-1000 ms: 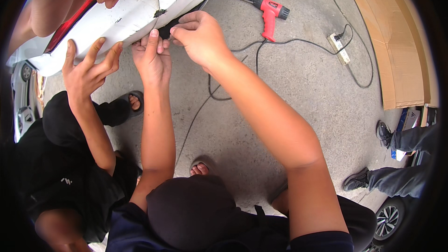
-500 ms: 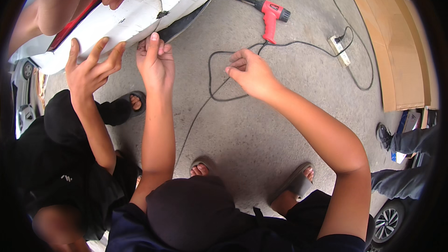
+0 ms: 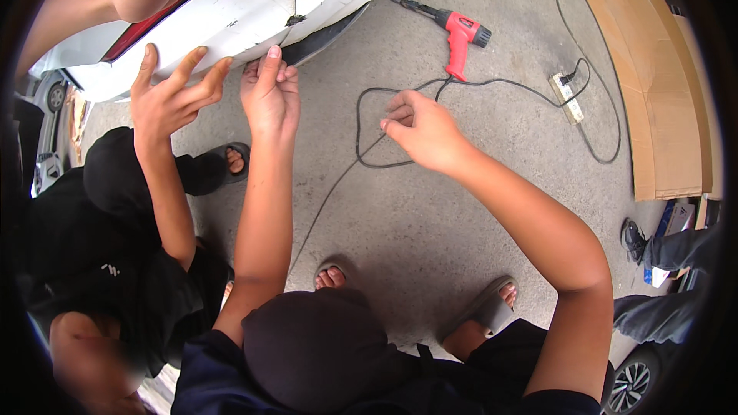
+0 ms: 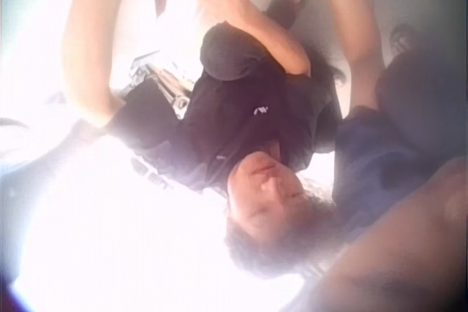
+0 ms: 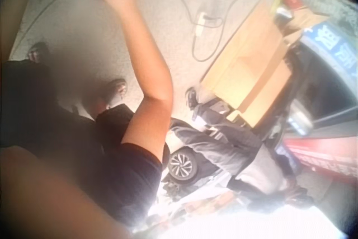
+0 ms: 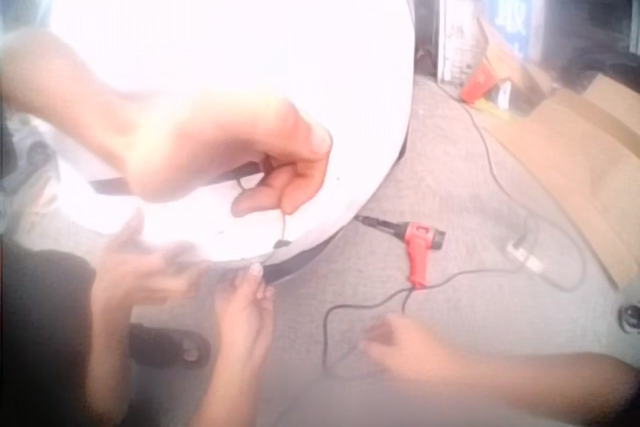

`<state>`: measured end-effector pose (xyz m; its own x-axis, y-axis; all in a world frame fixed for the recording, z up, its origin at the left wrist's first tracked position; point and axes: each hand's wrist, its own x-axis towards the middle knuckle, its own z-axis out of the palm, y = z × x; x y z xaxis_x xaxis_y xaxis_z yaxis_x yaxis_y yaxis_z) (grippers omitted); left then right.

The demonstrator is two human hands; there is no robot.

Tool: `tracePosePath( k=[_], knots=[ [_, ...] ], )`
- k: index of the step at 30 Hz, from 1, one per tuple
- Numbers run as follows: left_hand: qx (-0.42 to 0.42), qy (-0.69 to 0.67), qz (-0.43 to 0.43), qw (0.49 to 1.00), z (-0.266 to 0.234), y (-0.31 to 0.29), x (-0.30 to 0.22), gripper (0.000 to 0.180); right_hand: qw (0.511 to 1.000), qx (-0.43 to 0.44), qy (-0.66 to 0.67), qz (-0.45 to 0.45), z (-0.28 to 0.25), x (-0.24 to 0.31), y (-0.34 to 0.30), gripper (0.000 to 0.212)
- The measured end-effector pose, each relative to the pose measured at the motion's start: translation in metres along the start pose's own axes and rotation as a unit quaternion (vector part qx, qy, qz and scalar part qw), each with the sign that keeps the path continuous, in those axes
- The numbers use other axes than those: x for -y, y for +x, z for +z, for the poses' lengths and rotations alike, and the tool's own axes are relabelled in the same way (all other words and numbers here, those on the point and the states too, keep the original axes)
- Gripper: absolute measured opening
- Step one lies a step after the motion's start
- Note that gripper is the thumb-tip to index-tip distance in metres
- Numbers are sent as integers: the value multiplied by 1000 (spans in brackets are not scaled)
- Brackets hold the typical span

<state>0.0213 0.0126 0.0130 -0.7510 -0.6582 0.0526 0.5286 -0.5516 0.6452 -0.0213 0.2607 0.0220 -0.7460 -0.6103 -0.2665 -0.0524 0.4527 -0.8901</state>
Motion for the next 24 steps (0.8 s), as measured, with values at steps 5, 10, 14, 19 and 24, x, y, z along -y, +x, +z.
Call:
tracePosePath(
  k=[5, 10, 14, 19, 24],
  knots=[
    [19, 36, 20, 999, 3, 2, 0, 42, 998, -17, 45, -27, 11, 18, 12, 43],
    [24, 46, 27, 998, 11, -2, -2, 35, 990, -35, 122, -62, 18, 48, 25, 43],
    [15, 47, 22, 999, 14, -5, -4, 32, 981, -31, 156, -112, 31, 79, 27, 42],
    [12, 57, 13, 998, 9, -7, -9, 25, 971, 34, 171, -165, 56, 101, 27, 42],
    [55, -9, -33, 998, 1, -11, -14, 17, 980, 34, 152, -123, 59, 87, 29, 43]
  ],
)
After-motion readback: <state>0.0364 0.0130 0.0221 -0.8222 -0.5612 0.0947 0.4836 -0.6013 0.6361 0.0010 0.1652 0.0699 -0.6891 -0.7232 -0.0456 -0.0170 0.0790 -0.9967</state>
